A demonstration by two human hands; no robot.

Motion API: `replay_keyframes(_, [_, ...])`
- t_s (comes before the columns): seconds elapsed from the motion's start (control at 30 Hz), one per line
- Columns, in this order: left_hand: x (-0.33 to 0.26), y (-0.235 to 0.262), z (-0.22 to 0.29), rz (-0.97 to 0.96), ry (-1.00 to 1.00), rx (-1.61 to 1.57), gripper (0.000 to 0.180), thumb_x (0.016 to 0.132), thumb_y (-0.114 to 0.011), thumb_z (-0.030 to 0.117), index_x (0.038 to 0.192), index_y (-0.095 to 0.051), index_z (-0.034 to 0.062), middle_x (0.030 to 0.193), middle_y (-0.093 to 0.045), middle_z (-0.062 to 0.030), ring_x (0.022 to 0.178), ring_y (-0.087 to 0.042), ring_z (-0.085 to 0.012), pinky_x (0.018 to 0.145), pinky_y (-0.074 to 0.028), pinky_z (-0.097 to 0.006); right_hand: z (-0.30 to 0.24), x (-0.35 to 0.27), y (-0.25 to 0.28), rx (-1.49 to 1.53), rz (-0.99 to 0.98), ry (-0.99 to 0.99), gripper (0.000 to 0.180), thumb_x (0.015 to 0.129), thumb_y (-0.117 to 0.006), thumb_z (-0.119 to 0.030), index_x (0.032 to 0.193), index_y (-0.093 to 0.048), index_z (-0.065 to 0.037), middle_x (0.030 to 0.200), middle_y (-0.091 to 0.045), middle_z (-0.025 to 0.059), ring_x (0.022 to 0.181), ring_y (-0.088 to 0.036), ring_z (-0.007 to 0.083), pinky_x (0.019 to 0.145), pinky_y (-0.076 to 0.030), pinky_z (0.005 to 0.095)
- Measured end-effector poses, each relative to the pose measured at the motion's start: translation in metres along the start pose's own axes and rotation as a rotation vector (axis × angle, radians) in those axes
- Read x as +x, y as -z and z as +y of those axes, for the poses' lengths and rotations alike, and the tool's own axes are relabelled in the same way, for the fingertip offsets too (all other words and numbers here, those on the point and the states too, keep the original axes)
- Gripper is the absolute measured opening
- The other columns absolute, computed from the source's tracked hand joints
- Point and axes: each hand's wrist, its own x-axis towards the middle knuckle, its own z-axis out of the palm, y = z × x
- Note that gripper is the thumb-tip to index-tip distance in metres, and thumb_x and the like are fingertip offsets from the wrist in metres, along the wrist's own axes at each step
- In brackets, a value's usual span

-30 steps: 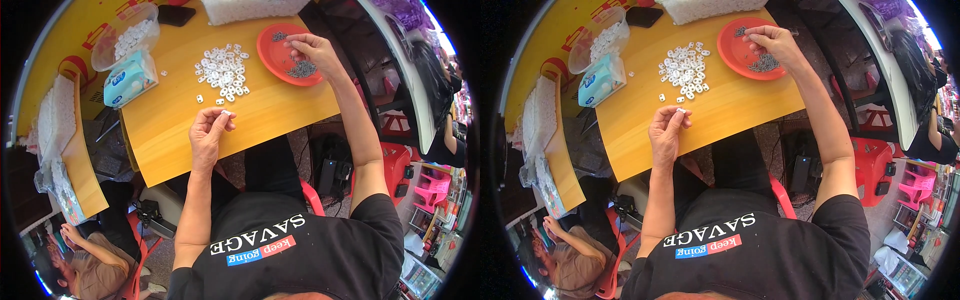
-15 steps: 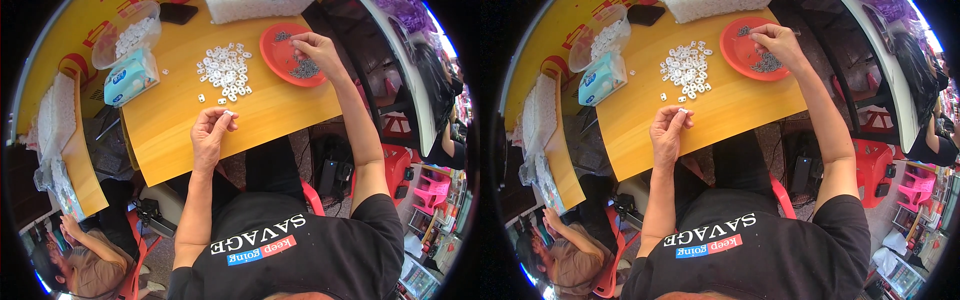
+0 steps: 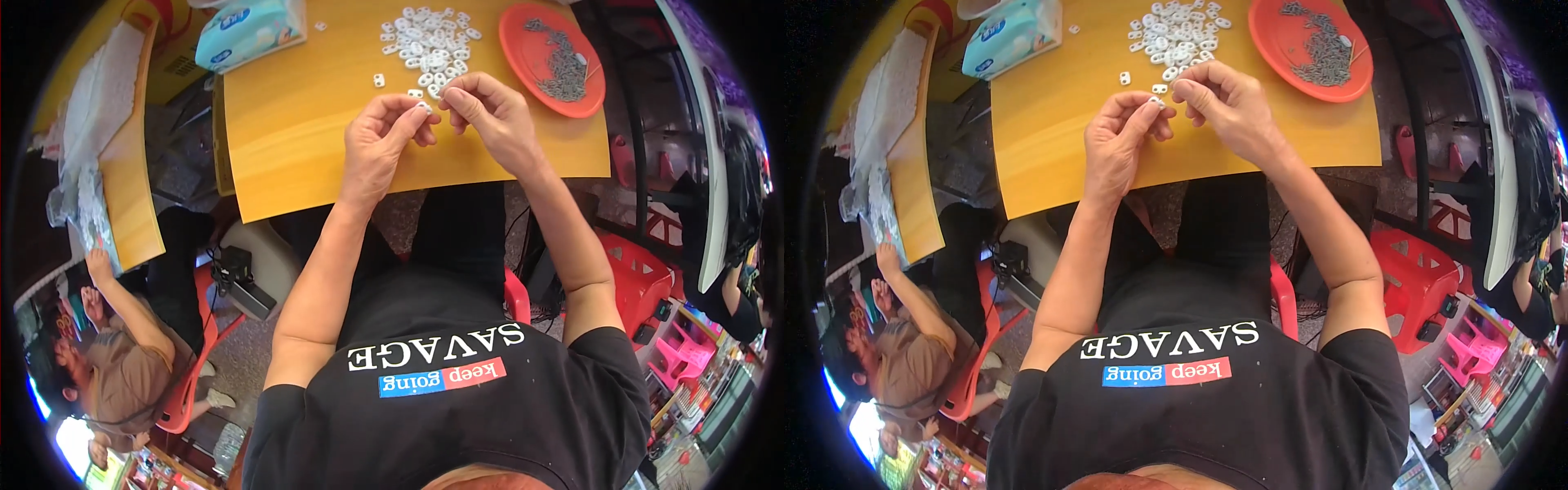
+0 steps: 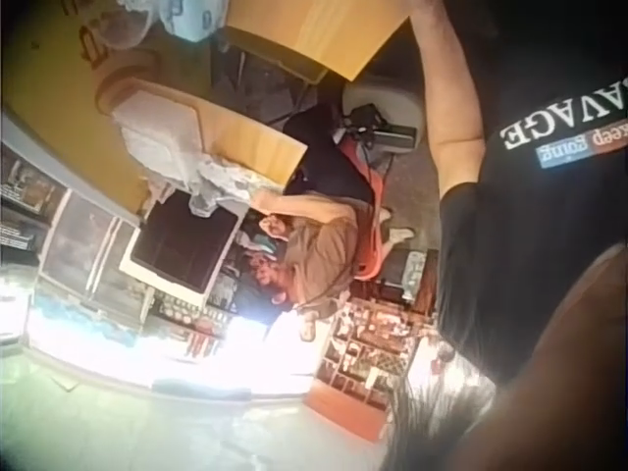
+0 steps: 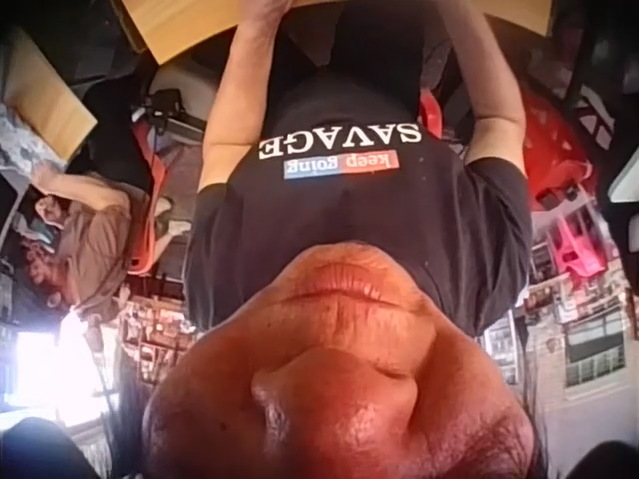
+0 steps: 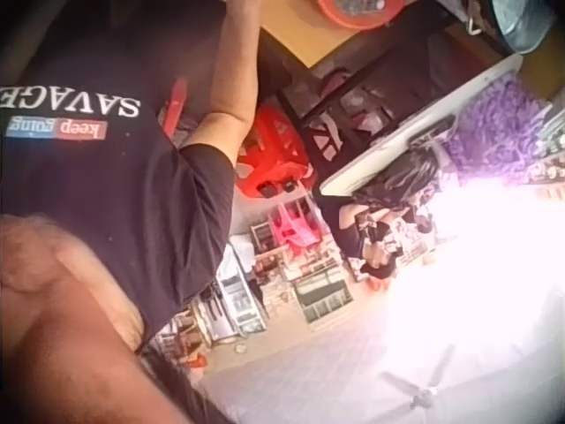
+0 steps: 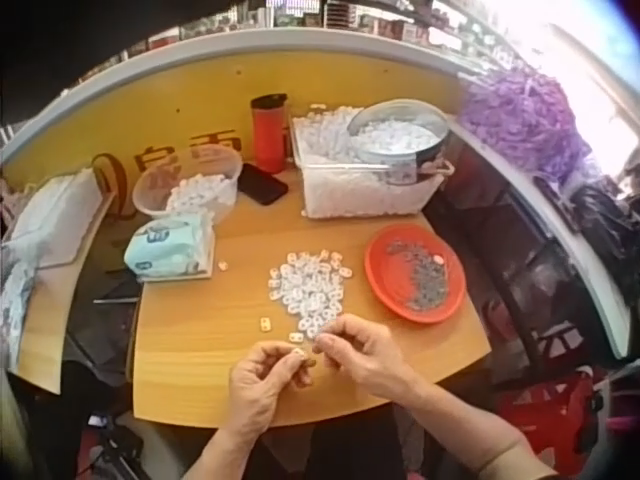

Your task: Manually assembling small white plastic components by inserting metal pins into them.

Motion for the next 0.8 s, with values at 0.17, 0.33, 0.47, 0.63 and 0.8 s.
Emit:
replay_keyframes(0.17, [-0.001,0.004,-0.001,-0.029,-0.028,-0.023,0.015,0.093,-0.065,0.009,0.103,-0.060,-0.0017,0.089,-0.070,-0.0111,0.073,-0.065,-0.0139,0.069,-0.052,-0.025,0.008,-0.004,-0.023,0.052,0.072,0.013,0.022,0.097,-0.061,-0.020,0.101,-0.064,0.002,0.085,-0.065,0.0018,0.071,-0.057,0.0064,0.063,-0.049,0.0214])
replay_keyframes(0.33, [-0.002,0.005,-0.001,-0.031,-0.047,-0.025,0.015,0.093,-0.065,0.009,0.103,-0.060,-0.0019,0.087,-0.069,-0.0097,0.072,-0.065,-0.0136,0.069,-0.052,-0.025,0.006,-0.007,-0.027,0.062,0.097,0.014,0.023,0.097,-0.061,-0.022,0.100,-0.064,0.001,0.084,-0.064,0.0012,0.072,-0.058,0.0065,0.063,-0.049,0.0218])
replay_keyframes(0.47, [-0.003,0.004,-0.001,-0.031,-0.061,0.003,0.015,0.094,-0.064,0.010,0.102,-0.060,-0.0018,0.084,-0.068,-0.0080,0.073,-0.064,-0.0128,0.069,-0.052,-0.025,0.008,-0.008,-0.029,0.059,0.094,0.029,0.024,0.097,-0.062,-0.022,0.101,-0.063,0.001,0.084,-0.063,0.0011,0.072,-0.058,0.0065,0.063,-0.049,0.0218])
replay_keyframes(0.63, [-0.002,0.006,-0.001,-0.063,-0.069,0.022,0.014,0.094,-0.063,0.009,0.103,-0.060,-0.0011,0.087,-0.069,-0.0094,0.073,-0.064,-0.0131,0.071,-0.052,-0.025,0.007,-0.009,-0.032,-0.008,0.104,0.016,0.019,0.099,-0.058,-0.018,0.102,-0.062,0.000,0.085,-0.064,0.0022,0.074,-0.057,0.0076,0.068,-0.049,0.0224])
replay_keyframes(0.8, [-0.002,0.007,-0.002,-0.059,-0.076,0.018,0.014,0.094,-0.063,0.009,0.103,-0.060,-0.0010,0.086,-0.069,-0.0090,0.073,-0.064,-0.0128,0.071,-0.052,-0.025,0.009,-0.009,-0.034,-0.036,0.113,0.046,0.019,0.098,-0.060,-0.018,0.101,-0.062,0.000,0.084,-0.065,0.0021,0.074,-0.059,0.0071,0.066,-0.049,0.0217])
